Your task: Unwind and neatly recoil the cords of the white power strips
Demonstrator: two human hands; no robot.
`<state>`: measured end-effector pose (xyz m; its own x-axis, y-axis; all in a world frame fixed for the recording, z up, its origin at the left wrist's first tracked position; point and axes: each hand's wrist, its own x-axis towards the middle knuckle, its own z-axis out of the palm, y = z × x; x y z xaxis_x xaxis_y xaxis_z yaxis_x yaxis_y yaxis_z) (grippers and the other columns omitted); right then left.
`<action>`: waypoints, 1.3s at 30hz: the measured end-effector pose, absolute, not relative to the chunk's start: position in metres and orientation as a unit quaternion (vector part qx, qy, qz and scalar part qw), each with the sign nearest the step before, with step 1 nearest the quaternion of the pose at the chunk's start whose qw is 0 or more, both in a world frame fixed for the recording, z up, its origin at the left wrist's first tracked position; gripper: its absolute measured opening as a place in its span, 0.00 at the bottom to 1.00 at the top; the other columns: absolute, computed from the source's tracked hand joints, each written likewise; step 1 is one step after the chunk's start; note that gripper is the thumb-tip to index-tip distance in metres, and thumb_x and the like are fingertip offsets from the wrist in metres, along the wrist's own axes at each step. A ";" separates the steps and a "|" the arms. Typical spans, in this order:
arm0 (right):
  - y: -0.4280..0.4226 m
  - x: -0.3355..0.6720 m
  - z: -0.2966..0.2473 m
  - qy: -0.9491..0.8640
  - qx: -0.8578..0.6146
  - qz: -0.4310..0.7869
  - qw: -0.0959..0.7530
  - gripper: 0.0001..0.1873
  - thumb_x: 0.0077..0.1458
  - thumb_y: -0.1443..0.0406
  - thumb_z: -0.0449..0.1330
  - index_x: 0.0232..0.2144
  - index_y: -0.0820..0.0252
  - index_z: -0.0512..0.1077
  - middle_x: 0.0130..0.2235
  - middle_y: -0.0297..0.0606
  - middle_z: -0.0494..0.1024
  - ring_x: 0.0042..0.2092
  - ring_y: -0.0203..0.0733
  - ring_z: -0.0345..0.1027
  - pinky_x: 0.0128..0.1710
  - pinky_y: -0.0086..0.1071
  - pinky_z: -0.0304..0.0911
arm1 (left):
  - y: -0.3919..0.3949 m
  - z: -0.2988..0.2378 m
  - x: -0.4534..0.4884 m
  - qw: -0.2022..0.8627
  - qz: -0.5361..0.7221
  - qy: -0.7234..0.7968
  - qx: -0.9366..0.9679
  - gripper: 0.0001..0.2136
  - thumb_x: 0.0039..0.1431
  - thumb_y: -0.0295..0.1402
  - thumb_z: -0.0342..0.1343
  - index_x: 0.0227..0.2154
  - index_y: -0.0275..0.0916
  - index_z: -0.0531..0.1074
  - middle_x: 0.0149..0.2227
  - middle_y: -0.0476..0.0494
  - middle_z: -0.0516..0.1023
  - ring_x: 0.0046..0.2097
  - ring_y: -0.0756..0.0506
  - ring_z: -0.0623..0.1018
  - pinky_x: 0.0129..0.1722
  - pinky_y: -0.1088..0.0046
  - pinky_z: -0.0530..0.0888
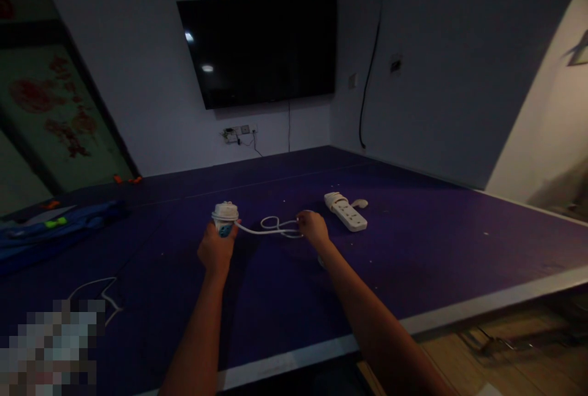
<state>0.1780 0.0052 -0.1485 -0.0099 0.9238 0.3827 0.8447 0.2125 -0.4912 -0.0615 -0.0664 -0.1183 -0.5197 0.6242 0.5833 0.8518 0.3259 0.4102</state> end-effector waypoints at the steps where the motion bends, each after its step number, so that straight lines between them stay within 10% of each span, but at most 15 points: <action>1: 0.007 0.182 -0.149 -0.680 -0.646 0.059 0.343 0.17 0.50 0.70 0.55 0.41 0.57 0.76 0.39 0.40 0.80 0.42 0.40 0.73 0.40 0.26 0.62 | -0.067 -0.118 -0.065 0.160 -0.374 -0.796 -0.447 0.30 0.50 0.58 0.48 0.43 0.35 0.68 0.35 0.33 0.77 0.37 0.35 0.77 0.31 0.66 0.67; 15: 0.025 0.227 -0.173 -0.535 -0.740 0.077 0.400 0.13 0.48 0.72 0.54 0.32 0.65 0.78 0.33 0.44 0.80 0.36 0.43 0.74 0.33 0.26 0.61 | -0.058 -0.118 -0.087 0.030 -0.665 -0.643 -0.378 0.21 0.50 0.50 0.51 0.35 0.35 0.72 0.34 0.40 0.78 0.35 0.43 0.76 0.34 0.69 0.70; 29: -0.031 0.154 -0.121 -0.845 -0.397 0.129 0.335 0.25 0.56 0.49 0.50 0.28 0.62 0.76 0.27 0.37 0.77 0.28 0.36 0.70 0.27 0.24 0.56 | -0.071 -0.113 -0.056 0.093 -0.426 -0.721 -0.538 0.21 0.54 0.51 0.49 0.43 0.40 0.69 0.38 0.38 0.78 0.37 0.40 0.78 0.34 0.69 0.67; 33: -0.059 0.115 -0.131 -0.901 -0.248 0.230 0.270 0.20 0.44 0.50 0.64 0.31 0.60 0.76 0.29 0.33 0.78 0.30 0.34 0.71 0.27 0.22 0.57 | -0.071 -0.115 -0.056 0.099 -0.381 -0.736 -0.551 0.20 0.56 0.49 0.48 0.43 0.40 0.69 0.37 0.38 0.78 0.38 0.40 0.78 0.33 0.70 0.66; 39: -0.068 0.101 -0.137 -0.917 -0.265 0.163 0.251 0.08 0.52 0.63 0.59 0.34 0.60 0.75 0.29 0.34 0.78 0.31 0.35 0.71 0.29 0.24 0.57 | -0.068 -0.119 -0.060 0.100 -0.321 -0.728 -0.598 0.21 0.55 0.50 0.48 0.43 0.40 0.67 0.36 0.38 0.79 0.38 0.41 0.78 0.31 0.72 0.65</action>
<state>0.1015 -0.0682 -0.1373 -0.7337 0.5678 0.3732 0.4039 0.8062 -0.4324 -0.0603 -0.0676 -0.1190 -0.2661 0.8059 0.5289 0.9339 0.0796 0.3486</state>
